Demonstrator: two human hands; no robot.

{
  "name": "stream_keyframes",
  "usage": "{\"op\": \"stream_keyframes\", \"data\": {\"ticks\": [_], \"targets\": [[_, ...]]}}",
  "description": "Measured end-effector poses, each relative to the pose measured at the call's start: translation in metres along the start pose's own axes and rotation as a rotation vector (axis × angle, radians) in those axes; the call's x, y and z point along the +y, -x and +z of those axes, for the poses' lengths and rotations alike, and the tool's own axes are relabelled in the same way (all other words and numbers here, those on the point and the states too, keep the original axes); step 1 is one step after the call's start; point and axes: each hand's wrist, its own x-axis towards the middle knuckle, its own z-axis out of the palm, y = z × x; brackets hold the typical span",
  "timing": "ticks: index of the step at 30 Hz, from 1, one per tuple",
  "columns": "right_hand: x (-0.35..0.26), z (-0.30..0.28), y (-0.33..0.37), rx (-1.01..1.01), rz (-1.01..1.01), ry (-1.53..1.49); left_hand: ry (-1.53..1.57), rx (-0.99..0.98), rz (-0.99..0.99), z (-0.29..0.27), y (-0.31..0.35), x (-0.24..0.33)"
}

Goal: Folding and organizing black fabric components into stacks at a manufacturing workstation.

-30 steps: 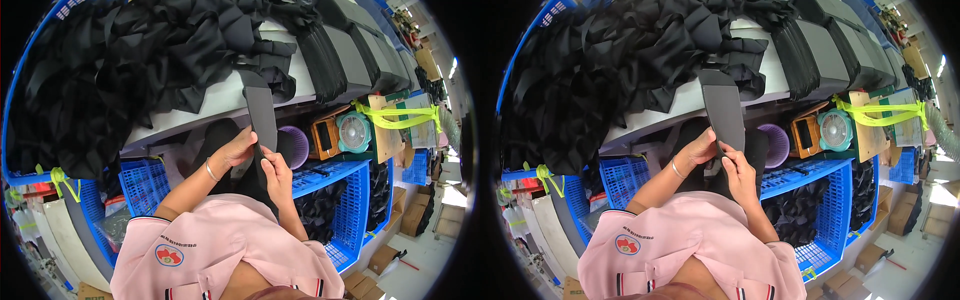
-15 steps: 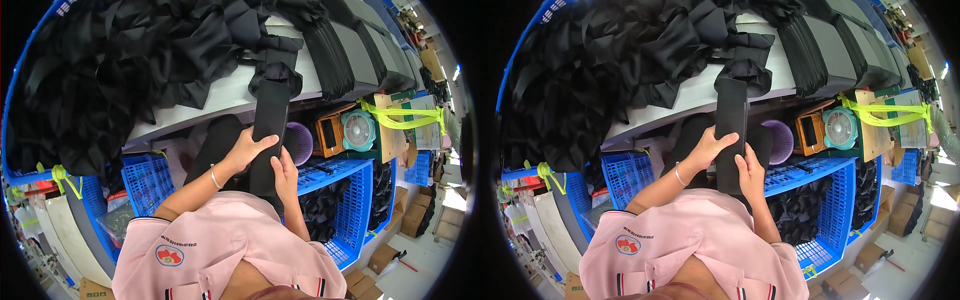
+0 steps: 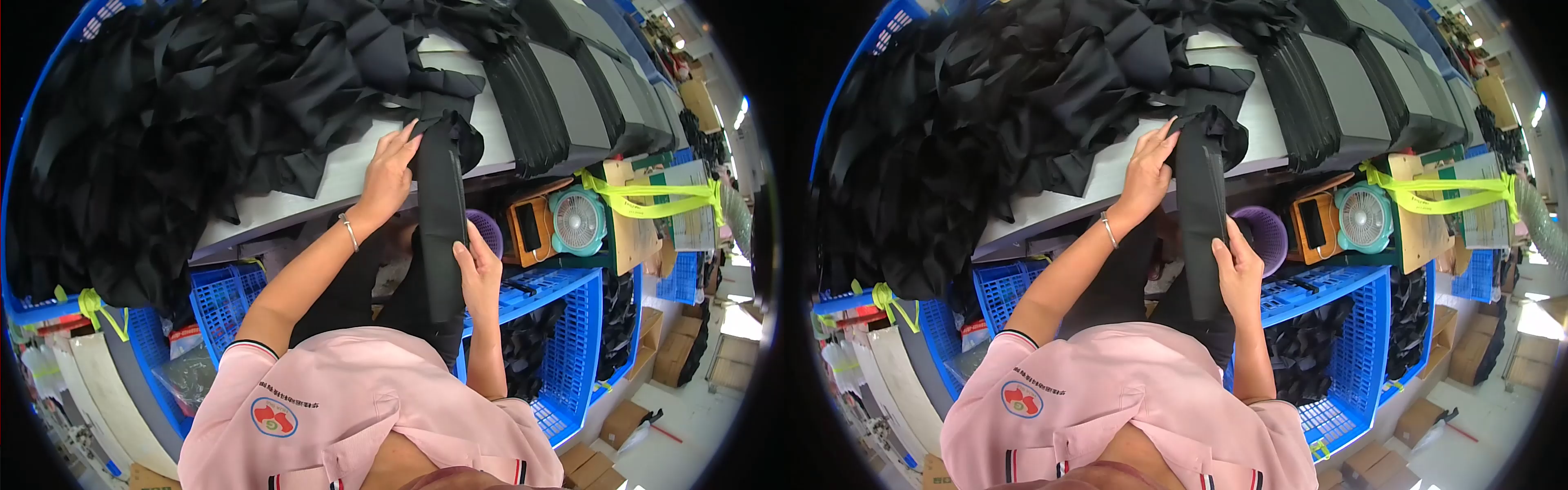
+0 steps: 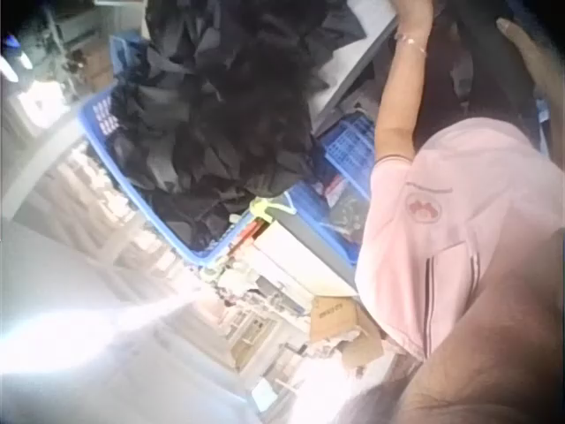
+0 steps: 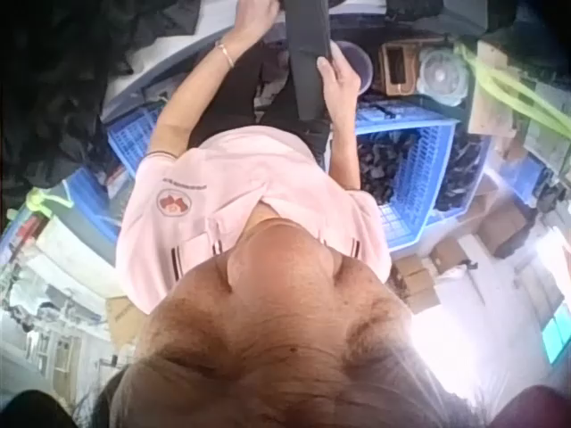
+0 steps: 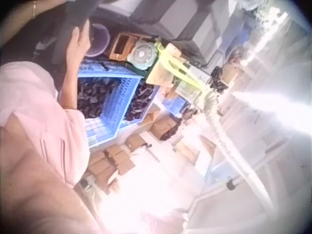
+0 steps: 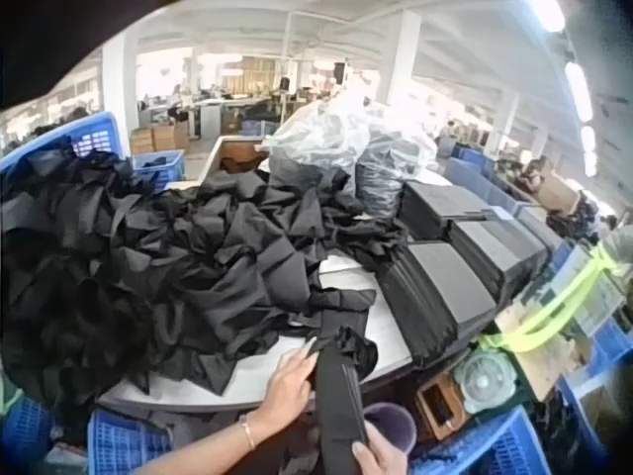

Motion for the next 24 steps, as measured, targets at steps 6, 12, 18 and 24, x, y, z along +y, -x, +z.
{"op": "stream_keyframes", "data": {"ticks": [6,12,18,24], "targets": [[-0.032,-0.007,-0.008,-0.027,-0.155,0.693,-0.056,-0.092,0.232,-0.019,-0.006,0.016],[-0.040,0.016,0.007,0.003,-0.377,1.299,-0.090,-0.102,0.262,-0.041,0.009,0.031],[-0.042,0.044,0.022,-0.055,-0.355,1.178,-0.025,-0.069,0.241,-0.033,0.044,0.041],[-0.044,0.029,0.031,-0.018,-0.227,1.045,-0.001,-0.106,0.195,-0.052,0.049,0.041]]}}
